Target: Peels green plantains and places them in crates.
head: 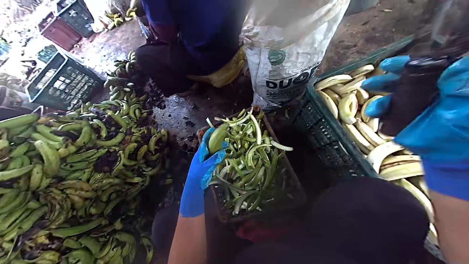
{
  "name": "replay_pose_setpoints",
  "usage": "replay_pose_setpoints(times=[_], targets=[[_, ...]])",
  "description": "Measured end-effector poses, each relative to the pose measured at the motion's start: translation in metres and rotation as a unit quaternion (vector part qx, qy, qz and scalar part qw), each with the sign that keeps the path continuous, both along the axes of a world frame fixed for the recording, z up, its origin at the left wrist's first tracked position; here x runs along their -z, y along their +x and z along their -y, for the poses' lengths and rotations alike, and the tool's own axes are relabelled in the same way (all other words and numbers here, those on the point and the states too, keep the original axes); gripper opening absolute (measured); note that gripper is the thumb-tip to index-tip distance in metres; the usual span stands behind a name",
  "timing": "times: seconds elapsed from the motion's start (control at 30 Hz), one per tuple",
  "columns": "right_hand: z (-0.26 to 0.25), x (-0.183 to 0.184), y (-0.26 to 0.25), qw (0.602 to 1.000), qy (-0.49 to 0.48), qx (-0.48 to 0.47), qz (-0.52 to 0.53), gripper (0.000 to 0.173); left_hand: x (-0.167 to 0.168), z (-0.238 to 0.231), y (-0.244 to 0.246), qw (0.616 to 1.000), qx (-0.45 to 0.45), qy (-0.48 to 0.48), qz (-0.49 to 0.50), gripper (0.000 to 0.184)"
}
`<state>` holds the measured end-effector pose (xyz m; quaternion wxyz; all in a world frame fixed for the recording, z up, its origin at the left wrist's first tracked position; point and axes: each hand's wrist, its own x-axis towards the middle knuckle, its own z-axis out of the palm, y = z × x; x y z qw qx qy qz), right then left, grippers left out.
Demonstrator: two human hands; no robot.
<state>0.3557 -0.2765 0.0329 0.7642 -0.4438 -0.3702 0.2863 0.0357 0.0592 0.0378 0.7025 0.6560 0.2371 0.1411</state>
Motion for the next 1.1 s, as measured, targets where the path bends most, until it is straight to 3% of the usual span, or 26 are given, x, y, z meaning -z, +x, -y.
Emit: replay_pose_setpoints(times=[0.03,0.07,0.13,0.23,0.27,0.33,0.4,0.43,0.5,0.6,0.67,0.73,0.8,0.83,0.9,0.93,0.97,1.03,1.1], targets=[[-0.036,-0.026,-0.061,0.989,-0.058,0.105,-0.08,0.044,-0.003,0.002,-0.008,0.999,-0.026,-0.01,0.016,0.071],[-0.063,-0.04,-0.109,0.977,-0.115,0.132,-0.118,0.041,-0.005,0.004,-0.015,0.998,-0.052,-0.014,0.025,0.064],[-0.092,-0.022,-0.18,0.971,-0.191,0.093,-0.111,0.036,-0.005,0.006,-0.026,0.993,-0.093,-0.031,0.064,0.056],[-0.119,0.024,-0.26,0.951,-0.291,0.048,-0.099,0.045,0.007,0.013,-0.041,0.969,-0.189,-0.091,0.129,0.046],[-0.124,0.029,-0.276,0.952,-0.294,0.045,-0.076,0.048,0.01,0.017,-0.045,0.96,-0.22,-0.106,0.139,0.042],[-0.132,0.015,-0.292,0.979,-0.191,0.064,0.007,0.052,0.015,0.024,-0.052,0.952,-0.248,-0.111,0.143,0.039],[-0.14,-0.009,-0.293,0.992,-0.045,0.09,0.082,0.053,0.019,0.029,-0.06,0.954,-0.244,-0.106,0.136,0.039],[-0.143,-0.015,-0.291,0.989,-0.02,0.098,0.113,0.055,0.02,0.031,-0.062,0.955,-0.243,-0.105,0.134,0.042],[-0.145,0.008,-0.289,0.972,-0.146,0.077,0.168,0.057,0.021,0.035,-0.065,0.951,-0.247,-0.115,0.145,0.043],[-0.132,0.066,-0.298,0.876,-0.462,-0.134,0.037,0.044,0.014,0.026,-0.075,0.94,-0.178,-0.198,0.212,0.033],[-0.122,0.058,-0.289,0.85,-0.487,-0.19,-0.056,0.042,0.008,0.009,-0.076,0.932,-0.093,-0.261,0.234,0.031],[-0.117,0.025,-0.258,0.897,-0.394,-0.195,-0.033,0.042,0.003,0.0,-0.068,0.928,-0.059,-0.302,0.208,0.037],[-0.134,-0.006,-0.212,0.941,-0.29,-0.101,0.141,0.04,-0.008,-0.004,-0.048,0.932,-0.054,-0.305,0.188,0.043],[-0.145,-0.014,-0.19,0.924,-0.244,-0.015,0.296,0.043,-0.015,-0.004,-0.039,0.933,-0.048,-0.309,0.179,0.041],[-0.163,-0.021,-0.16,0.82,-0.166,0.138,0.529,0.052,-0.024,-0.001,-0.025,0.933,-0.046,-0.315,0.166,0.041],[-0.167,-0.02,-0.156,0.788,-0.145,0.17,0.574,0.051,-0.026,-0.001,-0.022,0.936,-0.046,-0.306,0.166,0.041],[-0.167,-0.017,-0.16,0.78,-0.129,0.173,0.588,0.051,-0.025,-0.002,-0.02,0.939,-0.041,-0.295,0.175,0.04],[-0.164,-0.007,-0.178,0.788,-0.125,0.159,0.582,0.047,-0.02,0.0,-0.017,0.948,-0.033,-0.252,0.189,0.042],[-0.17,-0.003,-0.18,0.779,-0.147,0.212,0.571,0.041,-0.015,0.009,-0.016,0.954,-0.01,-0.233,0.187,0.041]])
